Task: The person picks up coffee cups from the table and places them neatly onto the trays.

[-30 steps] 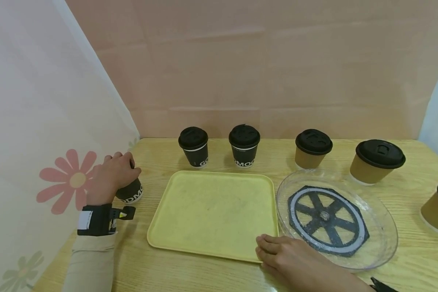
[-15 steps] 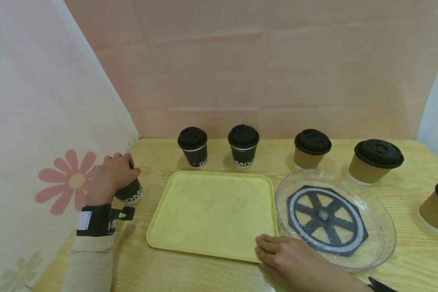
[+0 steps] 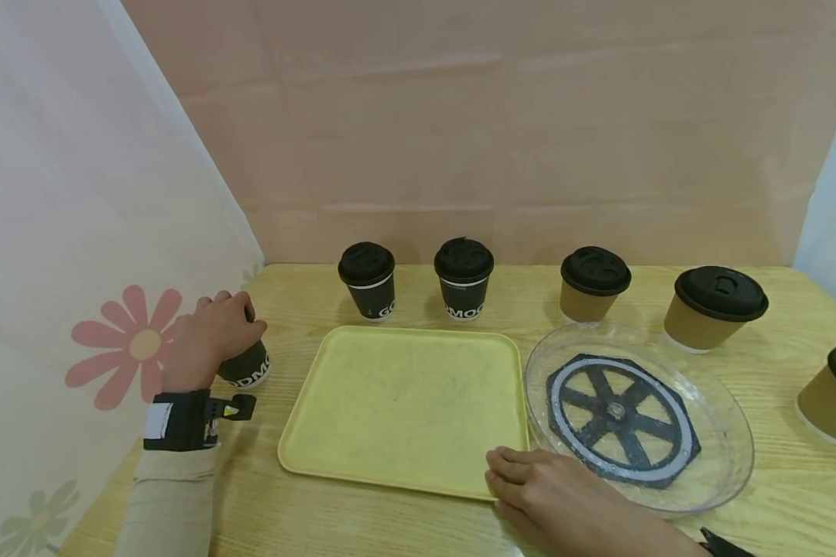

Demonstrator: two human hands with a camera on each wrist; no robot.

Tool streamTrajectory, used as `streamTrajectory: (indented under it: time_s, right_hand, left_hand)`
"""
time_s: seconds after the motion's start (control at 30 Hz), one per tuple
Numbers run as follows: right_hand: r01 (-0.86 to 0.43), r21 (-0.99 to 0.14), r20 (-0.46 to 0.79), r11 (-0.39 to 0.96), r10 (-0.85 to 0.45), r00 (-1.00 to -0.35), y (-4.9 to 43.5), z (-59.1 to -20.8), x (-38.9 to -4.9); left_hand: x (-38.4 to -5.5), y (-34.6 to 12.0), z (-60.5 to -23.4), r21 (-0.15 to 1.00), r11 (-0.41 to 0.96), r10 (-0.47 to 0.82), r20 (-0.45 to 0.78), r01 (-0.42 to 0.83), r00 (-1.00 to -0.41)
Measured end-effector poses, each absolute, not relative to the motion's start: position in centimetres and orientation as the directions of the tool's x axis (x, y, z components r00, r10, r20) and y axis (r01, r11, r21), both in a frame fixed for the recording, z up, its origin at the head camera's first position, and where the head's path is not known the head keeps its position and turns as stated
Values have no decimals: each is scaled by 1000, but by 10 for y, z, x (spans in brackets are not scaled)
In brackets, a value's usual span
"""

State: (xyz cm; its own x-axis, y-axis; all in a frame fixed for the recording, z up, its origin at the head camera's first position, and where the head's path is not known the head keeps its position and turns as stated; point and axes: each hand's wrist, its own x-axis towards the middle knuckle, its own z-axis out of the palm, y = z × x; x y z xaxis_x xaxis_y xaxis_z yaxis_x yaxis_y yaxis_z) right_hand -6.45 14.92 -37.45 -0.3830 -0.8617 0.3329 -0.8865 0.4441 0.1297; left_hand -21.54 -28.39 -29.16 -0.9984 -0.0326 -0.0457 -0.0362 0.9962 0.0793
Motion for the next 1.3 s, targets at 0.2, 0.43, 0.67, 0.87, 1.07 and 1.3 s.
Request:
streamTrajectory:
  time_s: [0.2, 0.43, 0.67, 0.87, 1.07, 1.3]
  right_hand:
    - [-888, 114, 302, 445, -867, -396, 149, -374, -65]
    - [-891, 104, 283, 441, -872, -399, 149, -374, -65]
    - [-892, 103, 285, 441, -872, -398, 149, -373, -65]
    - [-884, 82, 295, 460, -858, -420, 148, -371, -64]
    - [-882, 67, 299, 466, -853, -428, 148, -372, -64]
    - [-884, 55, 303, 465, -851, -429, 150, -374, -64]
  left_hand:
    - [-215, -286, -293, 93, 995, -18, -44, -22, -999]
    - [-213, -285, -294, 90, 996, -9, -18, -10, -1000]
    - [-211, -285, -290, 95, 995, 12, -24, 10, -1000]
    - [-211, -283, -288, 105, 994, 23, -5, 23, -1000]
    - [-212, -280, -286, 94, 995, 39, 28, 41, -999]
    - [-210, -275, -281, 80, 996, 38, 44, 41, -998]
